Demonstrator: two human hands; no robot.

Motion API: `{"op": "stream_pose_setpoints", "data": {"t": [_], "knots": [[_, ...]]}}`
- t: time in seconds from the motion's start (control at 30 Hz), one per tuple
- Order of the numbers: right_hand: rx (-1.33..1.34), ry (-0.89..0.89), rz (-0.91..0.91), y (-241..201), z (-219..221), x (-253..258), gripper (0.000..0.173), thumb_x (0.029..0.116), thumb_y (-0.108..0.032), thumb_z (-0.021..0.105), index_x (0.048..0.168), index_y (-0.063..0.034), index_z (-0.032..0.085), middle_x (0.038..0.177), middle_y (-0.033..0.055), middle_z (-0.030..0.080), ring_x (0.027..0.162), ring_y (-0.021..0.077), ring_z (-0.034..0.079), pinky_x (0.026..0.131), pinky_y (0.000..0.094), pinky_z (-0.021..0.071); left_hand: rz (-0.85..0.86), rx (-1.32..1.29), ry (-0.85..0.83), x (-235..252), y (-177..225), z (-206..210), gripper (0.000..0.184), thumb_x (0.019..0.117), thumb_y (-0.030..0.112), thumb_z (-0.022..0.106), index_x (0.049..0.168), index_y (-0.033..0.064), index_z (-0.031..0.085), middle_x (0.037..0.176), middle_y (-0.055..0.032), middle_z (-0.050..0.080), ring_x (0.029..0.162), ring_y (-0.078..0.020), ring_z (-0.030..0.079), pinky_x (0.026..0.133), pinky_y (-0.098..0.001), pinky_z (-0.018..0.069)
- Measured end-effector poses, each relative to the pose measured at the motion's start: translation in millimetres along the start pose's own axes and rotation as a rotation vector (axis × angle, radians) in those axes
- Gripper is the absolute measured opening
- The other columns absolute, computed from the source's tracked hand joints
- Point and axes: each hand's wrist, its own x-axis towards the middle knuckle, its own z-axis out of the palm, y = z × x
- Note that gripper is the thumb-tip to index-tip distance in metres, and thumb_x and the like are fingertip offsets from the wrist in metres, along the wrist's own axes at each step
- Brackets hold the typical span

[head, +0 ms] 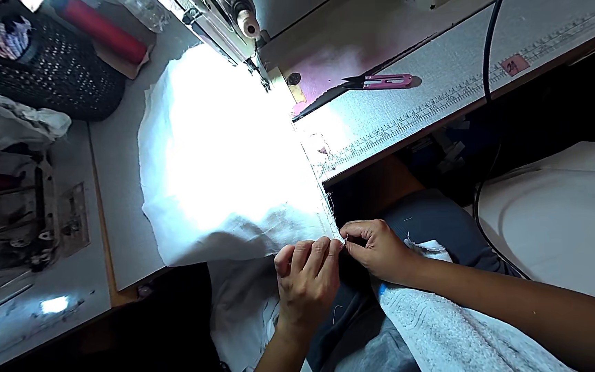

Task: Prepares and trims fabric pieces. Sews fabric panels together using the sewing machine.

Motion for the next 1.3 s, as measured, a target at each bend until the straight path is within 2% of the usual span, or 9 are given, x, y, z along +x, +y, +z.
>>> {"op": "stream_pose_setpoints", "data": {"t": [0.2, 0.33, 0.47, 0.57, 0.67, 0.8, 0.97, 1.13, 1.3], "knots": [[0.083, -0.069, -0.031, 4, -3, 2, 0.016, 0.0971, -0.005, 0.06, 0.087, 0.0022, 0.07, 0.086, 0.0024, 0.067, 0.083, -0.0009, 0.061, 0.078, 0.0153, 0.0509, -0.055, -0.138, -0.023, -3, -3, -1, 0.015, 0.1, 0.013, 0.063, 0.098, 0.0103, 0.078, 0.1, -0.0063, 0.076, 0.103, -0.0212, 0.067, 0.099, -0.0363, 0.0461], [0.143, -0.114, -0.043, 4, -7, 4, 0.019, 0.0988, -0.003, 0.054, 0.088, 0.0026, 0.07, 0.087, 0.0016, 0.066, 0.084, -0.0009, 0.061, 0.078, 0.0158, 0.0515, -0.07, -0.212, 0.004, -5, -4, 0, 0.014, 0.0997, 0.012, 0.064, 0.098, 0.0093, 0.077, 0.101, -0.0073, 0.076, 0.105, -0.0204, 0.068, 0.099, -0.036, 0.048], [0.243, -0.137, -0.048, 5, -10, 5, 0.033, 0.1044, -0.016, 0.046, 0.086, -0.0014, 0.069, 0.084, -0.0037, 0.064, 0.081, -0.0019, 0.06, 0.077, 0.0173, 0.0496, -0.06, -0.254, 0.045, -8, -4, 5, 0.013, 0.0989, 0.01, 0.065, 0.097, 0.0068, 0.077, 0.1, -0.0094, 0.077, 0.105, -0.0208, 0.072, 0.1, -0.0354, 0.0522], [0.279, -0.072, 0.014, 7, -5, 7, 0.028, 0.1027, -0.011, 0.054, 0.08, -0.0029, 0.069, 0.076, -0.0059, 0.064, 0.074, -0.0025, 0.061, 0.072, 0.0167, 0.0514, -0.028, -0.254, 0.059, -10, -4, 7, 0.012, 0.0974, 0.009, 0.066, 0.097, 0.0068, 0.078, 0.1, -0.0093, 0.078, 0.103, -0.0205, 0.072, 0.099, -0.0343, 0.0521], [0.262, -0.073, 0.03, 5, -4, 7, 0.026, 0.1023, -0.008, 0.055, 0.081, -0.0027, 0.068, 0.075, -0.0062, 0.064, 0.072, -0.0037, 0.06, 0.071, 0.0152, 0.0507, -0.022, -0.266, 0.067, -12, -7, 8, 0.01, 0.0944, 0.012, 0.069, 0.095, 0.0075, 0.078, 0.101, -0.0092, 0.078, 0.103, -0.0204, 0.072, 0.099, -0.035, 0.0522], [0.251, -0.076, 0.003, 7, -4, 5, 0.025, 0.1032, -0.01, 0.055, 0.084, -0.0009, 0.069, 0.079, -0.004, 0.065, 0.075, -0.0022, 0.061, 0.072, 0.0162, 0.052, -0.074, -0.235, 0.113, -16, -11, 7, 0.015, 0.0944, 0.018, 0.068, 0.104, 0.0079, 0.074, 0.102, -0.0088, 0.074, 0.101, -0.0183, 0.067, 0.098, -0.0335, 0.0461], [0.208, -0.061, -0.001, 6, -4, 4, 0.025, 0.1032, -0.01, 0.055, 0.085, -0.0011, 0.069, 0.079, -0.0032, 0.066, 0.074, -0.0018, 0.061, 0.07, 0.0157, 0.0516, -0.142, -0.297, 0.116, -15, -16, 4, 0.01, 0.0961, 0.02, 0.072, 0.094, 0.0145, 0.08, 0.096, -0.0027, 0.076, 0.097, -0.0137, 0.066, 0.096, -0.0351, 0.041], [0.208, -0.058, -0.003, 5, -4, 3, 0.025, 0.1034, -0.01, 0.054, 0.085, -0.0011, 0.069, 0.079, -0.0034, 0.066, 0.075, -0.0018, 0.062, 0.071, 0.0159, 0.0525, -0.186, -0.344, 0.117, -13, -15, 5, 0.015, 0.0942, 0.024, 0.072, 0.095, 0.0116, 0.08, 0.095, -0.004, 0.076, 0.097, -0.014, 0.067, 0.096, -0.0345, 0.0426], [0.205, -0.081, -0.006, 6, -5, 3, 0.026, 0.1048, -0.01, 0.053, 0.086, -0.0005, 0.069, 0.08, -0.0028, 0.066, 0.077, -0.0013, 0.062, 0.073, 0.0164, 0.0523, -0.207, -0.358, 0.127, -8, -11, 9, 0.011, 0.0927, 0.018, 0.073, 0.09, 0.0104, 0.081, 0.09, -0.0037, 0.077, 0.092, -0.0137, 0.067, 0.093, -0.0343, 0.0444]]}}
